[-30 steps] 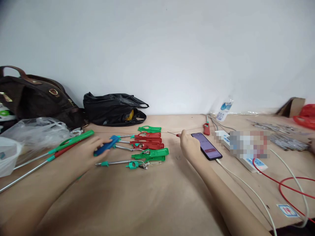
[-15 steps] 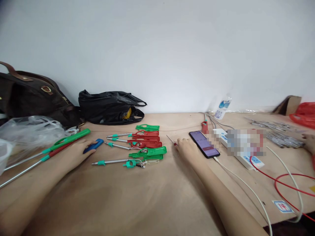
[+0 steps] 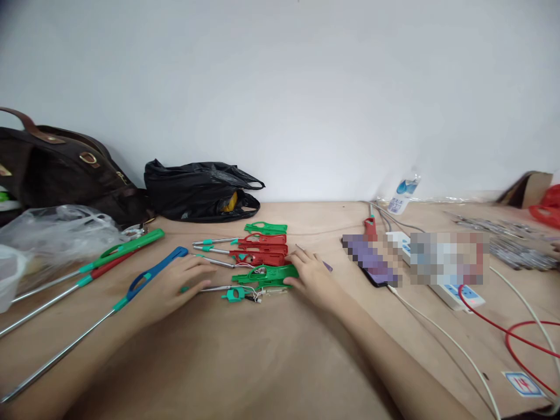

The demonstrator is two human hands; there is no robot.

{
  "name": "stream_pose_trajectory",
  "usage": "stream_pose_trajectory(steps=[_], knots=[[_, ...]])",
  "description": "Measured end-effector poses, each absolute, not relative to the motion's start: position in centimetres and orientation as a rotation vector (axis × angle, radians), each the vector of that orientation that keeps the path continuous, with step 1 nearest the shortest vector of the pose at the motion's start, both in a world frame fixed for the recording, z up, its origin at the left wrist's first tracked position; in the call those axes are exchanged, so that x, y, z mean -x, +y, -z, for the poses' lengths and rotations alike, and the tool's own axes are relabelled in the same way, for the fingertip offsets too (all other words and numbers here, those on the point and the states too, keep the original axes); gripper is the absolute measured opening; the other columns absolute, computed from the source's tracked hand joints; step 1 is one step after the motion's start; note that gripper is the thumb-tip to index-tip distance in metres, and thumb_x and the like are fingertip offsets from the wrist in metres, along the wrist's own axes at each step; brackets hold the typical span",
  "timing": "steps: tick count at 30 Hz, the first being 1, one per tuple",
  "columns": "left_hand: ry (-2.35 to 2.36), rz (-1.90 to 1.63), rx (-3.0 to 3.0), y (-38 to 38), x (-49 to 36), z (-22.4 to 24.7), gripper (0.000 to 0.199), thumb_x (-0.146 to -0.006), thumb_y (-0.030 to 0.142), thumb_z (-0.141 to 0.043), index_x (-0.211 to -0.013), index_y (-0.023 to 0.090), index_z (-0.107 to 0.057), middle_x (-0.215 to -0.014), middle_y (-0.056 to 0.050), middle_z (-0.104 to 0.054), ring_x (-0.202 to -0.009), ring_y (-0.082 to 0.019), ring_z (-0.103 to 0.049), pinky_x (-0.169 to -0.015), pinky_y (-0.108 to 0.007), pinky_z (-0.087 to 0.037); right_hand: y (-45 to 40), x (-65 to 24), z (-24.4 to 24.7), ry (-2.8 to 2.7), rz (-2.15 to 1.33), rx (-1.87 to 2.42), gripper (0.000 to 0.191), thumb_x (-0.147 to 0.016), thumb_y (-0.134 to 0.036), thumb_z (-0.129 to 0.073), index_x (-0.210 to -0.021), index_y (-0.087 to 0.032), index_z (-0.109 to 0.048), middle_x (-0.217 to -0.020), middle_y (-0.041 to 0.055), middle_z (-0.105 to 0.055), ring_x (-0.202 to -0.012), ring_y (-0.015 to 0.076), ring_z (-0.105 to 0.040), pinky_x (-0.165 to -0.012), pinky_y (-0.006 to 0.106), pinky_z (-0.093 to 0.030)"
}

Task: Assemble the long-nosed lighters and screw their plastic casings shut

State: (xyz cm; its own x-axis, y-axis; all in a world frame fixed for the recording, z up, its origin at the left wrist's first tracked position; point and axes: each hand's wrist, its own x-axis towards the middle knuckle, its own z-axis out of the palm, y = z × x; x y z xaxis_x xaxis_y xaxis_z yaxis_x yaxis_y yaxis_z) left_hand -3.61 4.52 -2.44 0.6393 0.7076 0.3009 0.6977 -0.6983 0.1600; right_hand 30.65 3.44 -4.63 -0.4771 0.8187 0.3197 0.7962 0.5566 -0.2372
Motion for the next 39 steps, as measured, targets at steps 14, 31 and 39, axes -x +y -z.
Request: stream_pose_trajectory(steps=[14,31,39], knots=[[1.103,-0.545,-2.725,2.4,0.5,3.4,0.033,-0.094,0.029,-0.051,-0.126,0.026,-0.055,-0.126,-0.007,-0.06,-0.116,-0.026,-0.055,-0.098,-0.043,-0.047,3.3,-30.0,5.0,-2.363,-0.024,1.256,0.023,-0.089,-0.014,-0.054,-0.112,-0.019,-0.056,-0.112,0.0127,-0.059,-0.104,0.0276,-0.055,-0.085,0.045,-0.047],[0.828,-0.352,-2.738,0.5,-2.7,4.3,0.049,-0.095,0.03,-0.052,-0.142,0.026,-0.04,-0.144,-0.007,-0.049,-0.134,-0.028,-0.042,-0.113,-0.053,-0.032,3.5,-30.2,4.6,-2.311,0.037,1.265,0.015,-0.092,-0.018,-0.05,-0.106,-0.018,-0.052,-0.101,0.0117,-0.064,-0.095,0.0276,-0.056,-0.083,0.042,-0.043],[1.06,-0.635,-2.741,1.1,-1.5,3.8,0.031,-0.094,0.022,-0.046,-0.124,0.023,-0.055,-0.126,-0.008,-0.06,-0.117,-0.027,-0.054,-0.098,-0.045,-0.046,2.5,-30.2,3.8,-2.234,-0.114,1.287,0.021,-0.091,-0.027,-0.05,-0.11,-0.019,-0.05,-0.104,0.0121,-0.063,-0.095,0.0265,-0.058,-0.084,0.041,-0.045]])
